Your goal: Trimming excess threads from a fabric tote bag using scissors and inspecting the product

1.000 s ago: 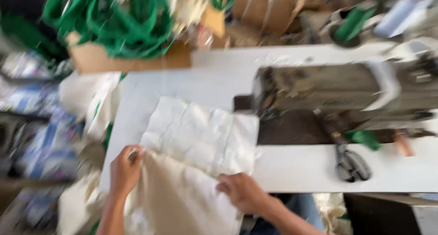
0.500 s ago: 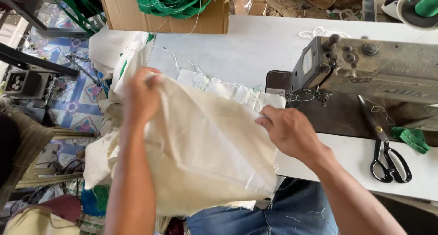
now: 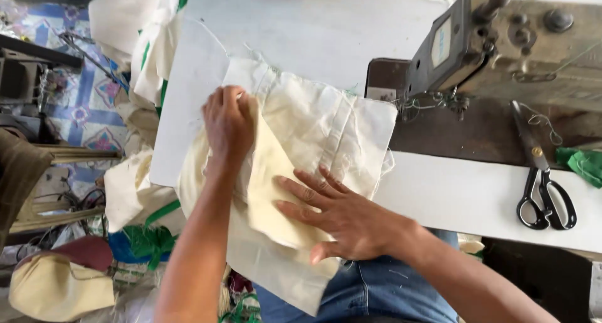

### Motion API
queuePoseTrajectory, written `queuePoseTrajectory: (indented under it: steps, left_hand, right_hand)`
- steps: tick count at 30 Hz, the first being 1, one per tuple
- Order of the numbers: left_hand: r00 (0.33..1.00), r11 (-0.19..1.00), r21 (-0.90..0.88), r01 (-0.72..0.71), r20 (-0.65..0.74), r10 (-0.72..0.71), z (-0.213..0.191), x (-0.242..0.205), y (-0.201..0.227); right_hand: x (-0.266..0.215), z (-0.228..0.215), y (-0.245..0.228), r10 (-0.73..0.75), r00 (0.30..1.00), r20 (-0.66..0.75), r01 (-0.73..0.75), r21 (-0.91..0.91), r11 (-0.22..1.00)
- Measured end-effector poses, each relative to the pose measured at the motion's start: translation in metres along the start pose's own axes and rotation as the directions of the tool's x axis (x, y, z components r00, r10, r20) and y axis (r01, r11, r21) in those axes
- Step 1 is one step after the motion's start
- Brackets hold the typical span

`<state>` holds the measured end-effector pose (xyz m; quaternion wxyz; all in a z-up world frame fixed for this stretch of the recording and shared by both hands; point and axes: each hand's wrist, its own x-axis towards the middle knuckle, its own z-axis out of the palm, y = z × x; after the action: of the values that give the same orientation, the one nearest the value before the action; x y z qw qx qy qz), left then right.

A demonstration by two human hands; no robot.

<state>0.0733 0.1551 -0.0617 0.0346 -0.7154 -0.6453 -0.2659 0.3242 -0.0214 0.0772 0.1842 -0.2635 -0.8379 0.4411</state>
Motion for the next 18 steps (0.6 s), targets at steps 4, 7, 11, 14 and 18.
queuePoseTrajectory:
  steps: [4,7,11,14,18]
  left_hand:
    - [0.937,0.926,-0.167,-0.337,0.038,0.348,0.025,0.022,-0.026]
    - [0.910,0.898,-0.214,-0.384,0.076,0.407,0.021,0.036,-0.033]
    - [0.868,0.852,-0.238,-0.466,0.063,0.493,0.025,0.038,-0.017]
    - [0.791,0.792,-0.347,-0.502,0.185,0.583,0.000,0.017,0.029]
    - [0.827,0.805,-0.305,-0.509,0.086,0.556,0.015,0.003,0.019]
  right_hand:
    - [-0.038,0.031,0.046,0.047,0.969,-0.242,-0.188,-0.603,0.775]
    - [-0.102,0.004,0.044,0.377,0.720,-0.583,-0.688,-0.528,0.497]
    - [-0.121,0.020,0.011,0.336,0.417,-0.845,-0.877,-0.276,0.394]
    - [-0.057,0.025,-0.026,0.682,0.670,-0.294,-0.736,-0.145,0.661]
    - [-0.028,0.055,0.011,0.087,0.872,-0.481,-0.387,-0.571,0.724]
